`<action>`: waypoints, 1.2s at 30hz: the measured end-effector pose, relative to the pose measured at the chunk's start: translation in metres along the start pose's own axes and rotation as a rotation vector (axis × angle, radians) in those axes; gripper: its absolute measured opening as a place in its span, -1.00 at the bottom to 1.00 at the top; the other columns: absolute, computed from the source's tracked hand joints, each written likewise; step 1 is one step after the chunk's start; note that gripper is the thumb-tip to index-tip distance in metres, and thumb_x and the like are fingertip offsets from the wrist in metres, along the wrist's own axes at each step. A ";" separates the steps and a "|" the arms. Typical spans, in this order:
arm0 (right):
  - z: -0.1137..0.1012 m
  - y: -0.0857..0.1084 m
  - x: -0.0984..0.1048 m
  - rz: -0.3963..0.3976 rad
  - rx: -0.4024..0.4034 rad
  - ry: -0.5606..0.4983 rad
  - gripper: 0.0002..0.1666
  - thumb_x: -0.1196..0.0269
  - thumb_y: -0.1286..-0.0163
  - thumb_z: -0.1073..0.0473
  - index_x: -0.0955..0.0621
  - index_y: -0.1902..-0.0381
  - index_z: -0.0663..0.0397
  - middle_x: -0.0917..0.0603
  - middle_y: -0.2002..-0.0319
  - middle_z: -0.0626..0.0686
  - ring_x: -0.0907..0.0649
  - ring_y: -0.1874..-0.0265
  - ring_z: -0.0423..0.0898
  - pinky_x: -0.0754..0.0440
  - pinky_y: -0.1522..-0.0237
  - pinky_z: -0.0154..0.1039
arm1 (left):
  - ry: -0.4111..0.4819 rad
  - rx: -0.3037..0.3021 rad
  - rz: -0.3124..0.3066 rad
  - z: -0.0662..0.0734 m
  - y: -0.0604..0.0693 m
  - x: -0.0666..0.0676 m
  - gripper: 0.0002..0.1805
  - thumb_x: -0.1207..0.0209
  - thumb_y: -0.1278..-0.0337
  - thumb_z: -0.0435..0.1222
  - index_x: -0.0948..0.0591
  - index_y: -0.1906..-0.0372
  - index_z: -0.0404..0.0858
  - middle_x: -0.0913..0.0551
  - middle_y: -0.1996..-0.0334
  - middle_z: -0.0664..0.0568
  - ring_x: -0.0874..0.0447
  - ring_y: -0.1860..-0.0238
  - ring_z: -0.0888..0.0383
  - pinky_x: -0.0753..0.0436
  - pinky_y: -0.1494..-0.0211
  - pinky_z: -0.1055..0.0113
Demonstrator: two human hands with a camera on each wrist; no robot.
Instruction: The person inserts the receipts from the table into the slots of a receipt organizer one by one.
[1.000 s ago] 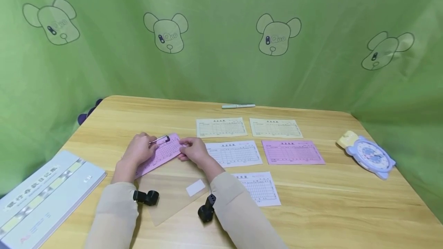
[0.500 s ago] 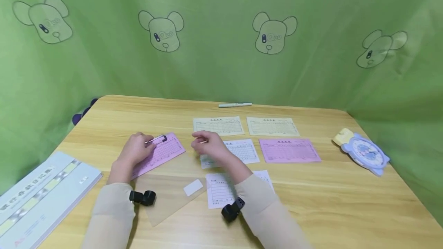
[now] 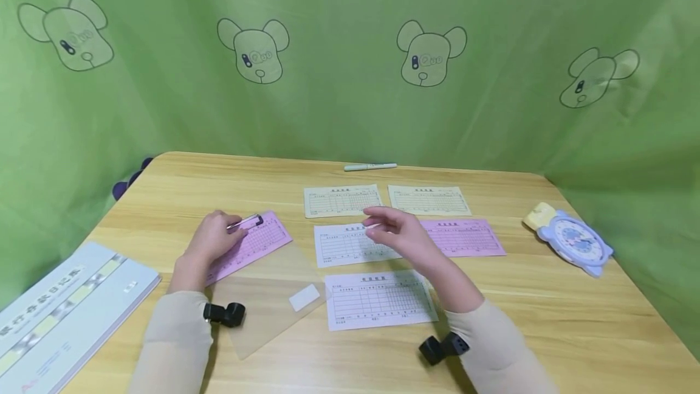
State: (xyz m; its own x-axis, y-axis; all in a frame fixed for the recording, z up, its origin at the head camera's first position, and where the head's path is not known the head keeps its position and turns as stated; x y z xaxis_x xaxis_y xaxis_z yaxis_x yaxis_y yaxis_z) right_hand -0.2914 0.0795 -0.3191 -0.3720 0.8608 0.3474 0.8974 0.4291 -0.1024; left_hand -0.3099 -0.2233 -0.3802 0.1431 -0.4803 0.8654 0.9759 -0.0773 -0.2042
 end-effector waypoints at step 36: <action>0.094 0.068 0.040 -0.123 -0.057 0.459 -0.41 -0.37 0.13 0.18 -0.51 0.04 0.10 -0.34 0.39 0.01 -0.29 0.40 -0.08 -0.28 0.39 -0.30 | 0.076 0.031 -0.024 -0.003 0.002 -0.001 -0.60 -0.17 0.07 -0.29 -0.51 0.12 -0.49 -0.50 0.30 -0.26 -0.43 0.23 -0.12 -0.37 0.12 0.01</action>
State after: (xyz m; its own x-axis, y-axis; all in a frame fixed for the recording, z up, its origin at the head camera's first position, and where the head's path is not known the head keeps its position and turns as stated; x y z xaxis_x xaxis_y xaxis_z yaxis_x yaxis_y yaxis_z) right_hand -0.2676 0.1685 -0.3995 -0.3443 0.5892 0.7310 0.8698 0.4932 0.0121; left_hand -0.3082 -0.2257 -0.3827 0.1080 -0.5432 0.8326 0.9836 -0.0631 -0.1688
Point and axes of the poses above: each hand's wrist, its own y-axis away from the middle knuckle, its own x-axis out of the back of the hand, z = x × y, the point moved 10 cm from there along -y, towards the middle knuckle
